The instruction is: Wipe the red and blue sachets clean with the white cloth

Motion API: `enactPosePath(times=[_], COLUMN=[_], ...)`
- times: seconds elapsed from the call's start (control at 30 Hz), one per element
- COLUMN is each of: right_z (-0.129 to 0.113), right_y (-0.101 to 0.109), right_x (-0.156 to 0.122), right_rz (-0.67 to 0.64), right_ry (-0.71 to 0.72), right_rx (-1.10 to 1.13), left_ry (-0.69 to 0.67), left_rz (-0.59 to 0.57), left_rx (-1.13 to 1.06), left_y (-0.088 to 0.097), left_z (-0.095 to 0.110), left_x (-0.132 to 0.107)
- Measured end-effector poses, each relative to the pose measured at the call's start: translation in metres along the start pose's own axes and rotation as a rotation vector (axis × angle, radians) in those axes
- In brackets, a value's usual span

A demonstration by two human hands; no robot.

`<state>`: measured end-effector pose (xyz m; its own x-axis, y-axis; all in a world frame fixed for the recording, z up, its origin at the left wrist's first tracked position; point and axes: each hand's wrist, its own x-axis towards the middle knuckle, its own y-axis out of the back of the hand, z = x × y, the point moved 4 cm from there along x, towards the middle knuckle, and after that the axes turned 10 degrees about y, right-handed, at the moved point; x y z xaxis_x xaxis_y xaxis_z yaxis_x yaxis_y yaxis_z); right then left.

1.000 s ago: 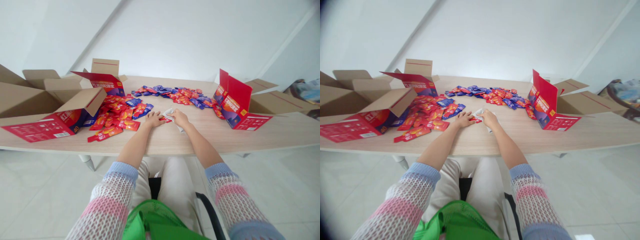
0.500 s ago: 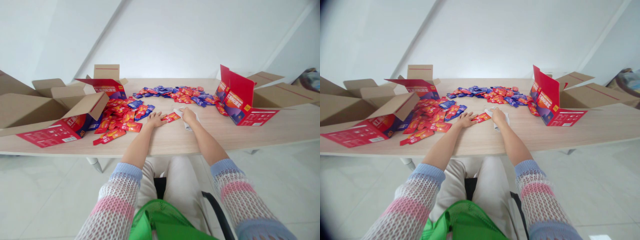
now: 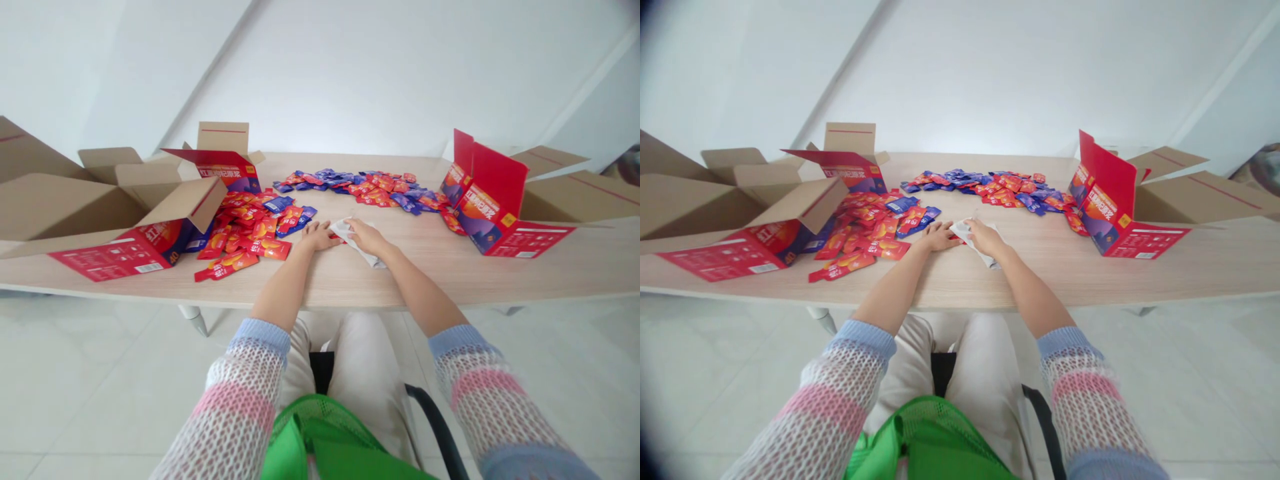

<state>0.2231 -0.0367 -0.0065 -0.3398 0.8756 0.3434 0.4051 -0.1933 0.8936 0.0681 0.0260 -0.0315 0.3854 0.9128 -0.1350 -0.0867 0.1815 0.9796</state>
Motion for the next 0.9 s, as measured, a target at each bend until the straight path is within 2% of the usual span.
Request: enactPosePath(times=[0.13,0.4,0.53,0.67,0.77,0.9], right_z=[-0.002,0.028,0.043,0.066,0.080,0.079], right_y=[0.000,0.002,0.006,0.012,0.014,0.022], right_x=[0.001,0.003,-0.001,-0.009,-0.013,-0.016], right_rz=[-0.059,-0.095,-0.040,0.013,0.035,0.190], right_ry=[-0.042,-0.238,-0.357,-0.463,-0.483,-0.429], right_rx=[-0.038,-0.197,-0.246,-0.203,-0.136,-0.136], left_ry=[-0.010,-0.004,-0.002,-0.006,-0.009,-0.009], left_rz=[-0.005,-0.003,-0.003,-0.016,-0.033,-0.015], left_rx=[-0.008,-0.027,-0.015,-0.010,-0.018,-0.022], left_y=[-0.002,-0.002,-0.002,0.000,0.000,0.000], left_z=[0.000,0.000,0.000,0.000,-0.001,0.000], left_x=[0.002,0.002,0.002,0.001,0.000,0.000])
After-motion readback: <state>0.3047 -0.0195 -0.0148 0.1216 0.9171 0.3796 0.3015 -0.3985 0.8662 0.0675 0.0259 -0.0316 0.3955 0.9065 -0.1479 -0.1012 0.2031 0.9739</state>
